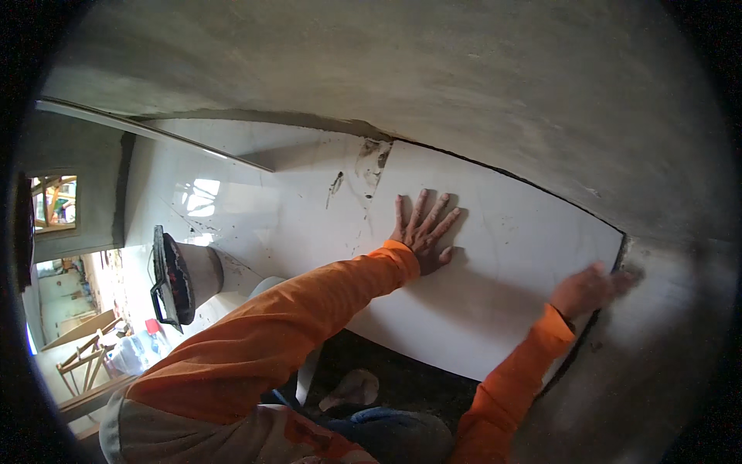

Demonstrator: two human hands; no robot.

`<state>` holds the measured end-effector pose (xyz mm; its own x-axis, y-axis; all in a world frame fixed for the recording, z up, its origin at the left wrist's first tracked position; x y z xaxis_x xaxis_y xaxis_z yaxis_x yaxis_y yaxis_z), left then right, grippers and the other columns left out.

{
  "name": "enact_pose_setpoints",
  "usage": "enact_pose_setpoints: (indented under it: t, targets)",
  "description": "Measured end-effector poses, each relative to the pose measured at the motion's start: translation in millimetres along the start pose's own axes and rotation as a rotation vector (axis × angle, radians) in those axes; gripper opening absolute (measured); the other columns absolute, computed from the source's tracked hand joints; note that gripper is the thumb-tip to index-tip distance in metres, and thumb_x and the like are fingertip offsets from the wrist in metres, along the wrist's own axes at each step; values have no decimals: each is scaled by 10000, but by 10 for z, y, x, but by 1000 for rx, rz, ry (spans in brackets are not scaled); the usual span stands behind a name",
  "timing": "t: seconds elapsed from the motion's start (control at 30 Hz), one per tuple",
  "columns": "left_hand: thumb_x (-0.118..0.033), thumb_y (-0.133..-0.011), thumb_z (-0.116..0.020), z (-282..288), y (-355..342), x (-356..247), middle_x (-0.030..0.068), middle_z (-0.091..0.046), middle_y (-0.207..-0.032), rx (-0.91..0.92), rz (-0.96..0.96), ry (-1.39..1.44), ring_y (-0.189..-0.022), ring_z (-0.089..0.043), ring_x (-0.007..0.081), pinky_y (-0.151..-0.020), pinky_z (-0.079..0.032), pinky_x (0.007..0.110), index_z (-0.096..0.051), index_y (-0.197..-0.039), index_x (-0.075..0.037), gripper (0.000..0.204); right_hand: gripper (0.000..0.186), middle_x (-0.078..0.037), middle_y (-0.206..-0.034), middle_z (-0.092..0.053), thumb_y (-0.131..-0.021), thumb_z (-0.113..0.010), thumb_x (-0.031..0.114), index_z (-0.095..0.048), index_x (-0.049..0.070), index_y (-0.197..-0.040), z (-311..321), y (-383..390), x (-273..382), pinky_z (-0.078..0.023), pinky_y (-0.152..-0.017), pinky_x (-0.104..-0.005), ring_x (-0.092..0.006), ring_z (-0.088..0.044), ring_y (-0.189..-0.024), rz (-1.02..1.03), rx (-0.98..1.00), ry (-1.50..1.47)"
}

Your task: The person lays floor tiles by spreading mortar with a trowel, placing a tile onto the mortar, and then tapping the tile with a rubber mallet to secure it.

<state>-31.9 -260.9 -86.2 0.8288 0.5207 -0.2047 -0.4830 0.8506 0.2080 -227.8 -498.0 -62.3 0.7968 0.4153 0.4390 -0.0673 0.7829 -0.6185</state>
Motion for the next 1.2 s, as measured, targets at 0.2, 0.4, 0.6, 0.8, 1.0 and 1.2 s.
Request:
enact_pose_setpoints:
  t: [0.2, 0.4, 0.6, 0.8, 1.0, 1.2]
  targets:
    - [-556, -819, -437, -26, -51, -114, 53, -82, -1523, -22, -13, 49, -1391, -20, 353, -1036, -18, 669, -175, -1449, -239, 753, 800, -233, -1477, -144, -913, -327, 541, -145, -62, -1407, -439, 495, 227, -90, -1114, -453, -348, -113, -1382, 132, 659, 411]
    - [-556, -817, -442, -39, -112, -41, 54, -95, -1521, -85, -20, 45, -1393, -16, 343, -1048, -6, 654, -182, -1449, -227, 759, 788, -196, -1496, -110, -906, -315, 550, -160, -30, -1418, -519, 727, 424, -31, -1118, -469, -311, -83, -1394, 215, 600, 392]
    - [-545, -816, -457, -89, -175, 197, 71, -108, -1518, -120, -131, 114, -1399, -64, 296, -1103, -20, 548, -180, -1450, -192, 776, 836, -171, -1506, -89, -893, -258, 613, -118, -15, -1427, -707, 568, 489, -29, -1116, -483, -291, -57, -1399, 100, 673, 445]
    - [-518, -825, -473, 90, -124, 966, 144, -135, -1501, -212, 4, -30, -1397, -79, 298, -1110, -15, 514, -162, -1438, -66, 823, 815, -190, -1493, -127, -900, -255, 600, -159, -23, -1417, -467, 841, 359, -48, -1122, -462, -304, -83, -1394, 149, 626, 343]
    - [-529, -834, -468, 321, -97, 2169, 95, -257, -1470, -162, -252, -8, -1373, -170, 280, -1115, -105, 458, -140, -1448, -131, 801, 784, -211, -1482, -139, -917, -289, 550, -164, -49, -1406, 20, 1427, 595, -71, -1119, -468, -326, -97, -1386, 223, 679, 396]
    - [-512, -829, -508, 478, -276, 1993, 150, -270, -1453, 54, -443, -131, -1325, -258, 322, -1107, -144, 459, -53, -1460, -196, 839, 805, -206, -1481, -140, -911, -281, 576, -173, -53, -1402, 217, 1585, 626, -76, -1117, -472, -327, -88, -1388, 160, 724, 381]
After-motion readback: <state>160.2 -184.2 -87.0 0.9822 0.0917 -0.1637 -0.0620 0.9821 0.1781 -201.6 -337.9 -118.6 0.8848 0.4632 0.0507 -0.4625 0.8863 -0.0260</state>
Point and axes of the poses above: each hand's wrist, its own y-axis away from the middle knuckle, its own z-axis out of the back of the hand, x = y × z, the point moved 2 cm from there along -y, towards the middle knuckle
